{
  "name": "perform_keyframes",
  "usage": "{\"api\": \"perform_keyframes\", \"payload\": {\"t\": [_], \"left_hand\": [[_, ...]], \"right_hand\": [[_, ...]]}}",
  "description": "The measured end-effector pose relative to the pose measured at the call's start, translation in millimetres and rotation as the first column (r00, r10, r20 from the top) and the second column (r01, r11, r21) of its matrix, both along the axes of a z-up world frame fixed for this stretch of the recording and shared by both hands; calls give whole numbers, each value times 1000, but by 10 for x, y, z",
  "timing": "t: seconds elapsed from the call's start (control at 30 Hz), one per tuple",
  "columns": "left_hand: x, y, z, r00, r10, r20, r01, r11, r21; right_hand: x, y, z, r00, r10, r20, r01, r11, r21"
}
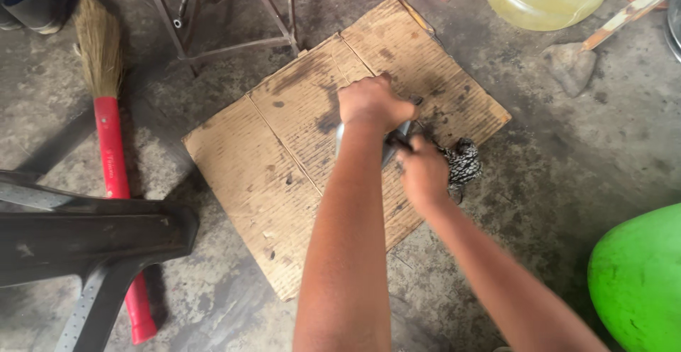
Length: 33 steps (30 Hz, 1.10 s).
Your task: The person cleans a silver mechanical part, likely a motorcycle engine cover, using a patterned cloth. They wipe the exterior surfaces, flip the part over to clean the underside, and then remove a small black cap to clean the interior cavity.
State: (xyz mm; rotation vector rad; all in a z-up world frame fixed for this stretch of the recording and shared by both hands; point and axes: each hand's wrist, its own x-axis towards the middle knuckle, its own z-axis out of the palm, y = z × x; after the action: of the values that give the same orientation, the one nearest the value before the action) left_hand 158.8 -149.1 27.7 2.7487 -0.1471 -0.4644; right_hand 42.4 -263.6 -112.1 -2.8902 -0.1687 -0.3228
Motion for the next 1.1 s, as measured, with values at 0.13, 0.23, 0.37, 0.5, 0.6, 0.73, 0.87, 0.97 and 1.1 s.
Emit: {"api": "perform_keyframes", "payload": {"t": [0.13, 0.23, 0.37, 0.5, 0.6, 0.73, 0.87, 0.97, 1.1], "left_hand": [[-38, -22, 0, 1000, 9, -3, -9, 1000, -18], [-6, 21, 35, 1000, 4, 17, -4, 1000, 11], [33, -20, -1, 999, -24, -31, 24, 1000, 19], [22, -8, 56, 1000, -23, 6, 24, 1000, -11], [23, -9, 24, 1000, -14, 25, 14, 1000, -5], [71, -6, -89, 999, -30, -43, 29, 999, -20], [75, 20, -56, 999, -20, 37, 19, 1000, 6], [55, -61, -77, 1000, -23, 11, 23, 1000, 7], [46, 18, -35, 999, -17, -47, 17, 1000, -6]], "right_hand": [[-122, -29, -30, 987, 64, -145, -48, 992, 112], [-38, -53, -65, 979, 97, -178, -80, 991, 104], [-24, -130, -179, 972, -23, -234, 56, 989, 134], [-108, -32, -213, 968, 239, -76, -228, 965, 129], [-103, -133, -267, 980, 6, -198, 30, 983, 179], [-311, -62, -371, 983, 172, -62, -156, 966, 206], [-145, -30, -153, 985, 80, -155, -54, 985, 166], [-34, -264, -9, 952, -39, -302, 69, 994, 87], [-247, -19, -31, 969, 213, -126, -196, 972, 131]]}}
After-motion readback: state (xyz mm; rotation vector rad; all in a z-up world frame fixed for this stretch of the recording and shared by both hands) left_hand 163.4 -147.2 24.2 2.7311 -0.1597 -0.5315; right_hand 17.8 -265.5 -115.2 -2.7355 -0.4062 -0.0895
